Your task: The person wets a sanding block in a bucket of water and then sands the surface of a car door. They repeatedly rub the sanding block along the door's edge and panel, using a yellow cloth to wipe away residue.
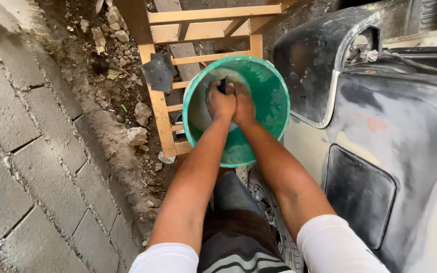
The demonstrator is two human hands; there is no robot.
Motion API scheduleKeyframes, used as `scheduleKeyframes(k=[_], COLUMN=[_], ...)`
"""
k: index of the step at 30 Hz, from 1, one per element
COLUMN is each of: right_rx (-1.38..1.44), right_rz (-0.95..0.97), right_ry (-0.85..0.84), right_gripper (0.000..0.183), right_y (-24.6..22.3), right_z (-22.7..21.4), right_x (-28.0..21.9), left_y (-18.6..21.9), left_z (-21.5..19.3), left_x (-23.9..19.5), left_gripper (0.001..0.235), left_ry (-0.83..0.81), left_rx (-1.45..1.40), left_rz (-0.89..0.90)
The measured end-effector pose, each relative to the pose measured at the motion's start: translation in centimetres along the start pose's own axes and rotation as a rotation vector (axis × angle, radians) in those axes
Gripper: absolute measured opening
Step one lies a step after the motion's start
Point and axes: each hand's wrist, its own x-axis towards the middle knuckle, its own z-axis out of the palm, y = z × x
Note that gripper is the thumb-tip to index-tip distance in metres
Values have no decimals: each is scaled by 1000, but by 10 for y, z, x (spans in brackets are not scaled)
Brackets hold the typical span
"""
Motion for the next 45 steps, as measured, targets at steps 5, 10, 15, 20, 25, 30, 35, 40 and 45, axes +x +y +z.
scheduleKeyframes(k=[5,10,15,20,25,30,35,40,45], right_rx=[-344,-567,-447,92,565,12,-85,-319,775], right_rz=[378,166,365,674,961,546,153,198,1032], right_ry=[-713,-247,-692,-367,-437,-169,-466,-328,-177], right_gripper=[45,53,42,40,45,37,45,62,38], right_y=[-19,77,74,80,37,43,45,110,-16], right_z=[-9,64,64,43,-27,10,46,82,-32], right_x=[32,5,4,6,3,9,7,-9,3], left_y=[-18,-20,-40,-52,-58,-76,-62,-62,-77], left_z=[16,30,37,44,48,59,44,41,54], left_x=[17,29,39,42,45,52,46,50,57], left_gripper=[45,45,44,46,46,54,53,51,47], left_ry=[21,-8,-18,-23,-7,80,56,68,35], left_rx=[53,65,126,116,62,32,40,23,-35], left_rz=[-49,-109,-166,-219,-225,-230,-222,-260,-261])
